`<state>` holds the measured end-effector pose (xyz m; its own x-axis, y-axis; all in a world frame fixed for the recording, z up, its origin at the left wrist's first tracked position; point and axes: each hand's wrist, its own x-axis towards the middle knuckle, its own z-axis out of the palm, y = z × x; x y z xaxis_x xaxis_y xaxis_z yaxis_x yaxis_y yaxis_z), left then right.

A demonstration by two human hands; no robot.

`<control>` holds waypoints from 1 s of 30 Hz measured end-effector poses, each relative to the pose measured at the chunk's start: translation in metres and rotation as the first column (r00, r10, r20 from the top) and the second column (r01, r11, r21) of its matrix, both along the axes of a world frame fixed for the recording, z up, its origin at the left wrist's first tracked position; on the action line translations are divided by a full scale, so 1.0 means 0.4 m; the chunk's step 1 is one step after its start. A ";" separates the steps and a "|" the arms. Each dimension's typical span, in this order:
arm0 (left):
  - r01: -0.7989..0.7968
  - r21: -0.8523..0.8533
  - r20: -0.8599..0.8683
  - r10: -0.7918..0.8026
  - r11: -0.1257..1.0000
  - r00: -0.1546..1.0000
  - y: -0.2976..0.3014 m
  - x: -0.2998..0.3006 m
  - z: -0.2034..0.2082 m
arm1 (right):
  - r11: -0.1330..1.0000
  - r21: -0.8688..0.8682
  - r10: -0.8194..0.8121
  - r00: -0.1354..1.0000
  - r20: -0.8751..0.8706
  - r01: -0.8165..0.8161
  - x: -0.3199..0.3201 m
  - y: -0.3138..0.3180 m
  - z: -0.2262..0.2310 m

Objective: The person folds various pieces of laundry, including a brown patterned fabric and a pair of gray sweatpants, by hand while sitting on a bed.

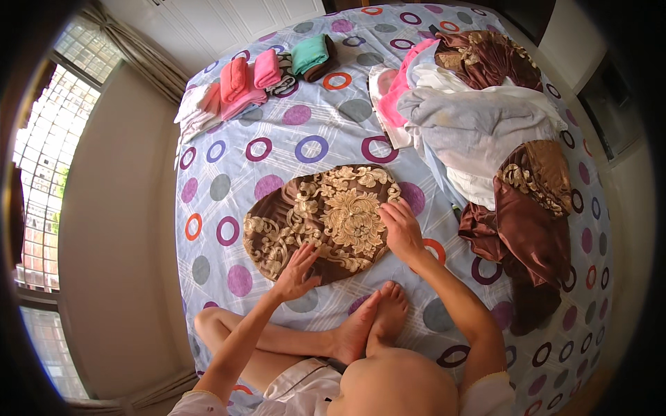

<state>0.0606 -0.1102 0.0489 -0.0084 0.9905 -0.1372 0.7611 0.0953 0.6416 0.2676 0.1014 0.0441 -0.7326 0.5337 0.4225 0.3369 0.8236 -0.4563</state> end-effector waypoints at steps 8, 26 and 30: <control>-0.339 0.108 -0.605 0.332 0.935 0.724 0.197 -0.109 -0.055 | 0.998 -0.068 0.031 0.851 0.525 0.006 -0.278 0.014 -0.058; -0.697 0.269 -0.290 0.746 0.665 0.600 0.219 -0.320 -0.083 | 0.975 -0.083 -0.145 0.877 0.458 0.205 -0.389 0.170 -0.035; -0.647 0.136 -0.301 0.654 0.750 0.694 0.231 -0.371 -0.088 | 0.956 -0.183 -0.146 0.912 0.384 0.230 -0.379 0.232 -0.048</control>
<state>-0.0877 -0.0179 0.0137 -0.6901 0.7236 0.0079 0.6687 0.6335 0.3893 0.1160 0.1943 0.0249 -0.6891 0.7247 0.0034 0.6519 0.6219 -0.4339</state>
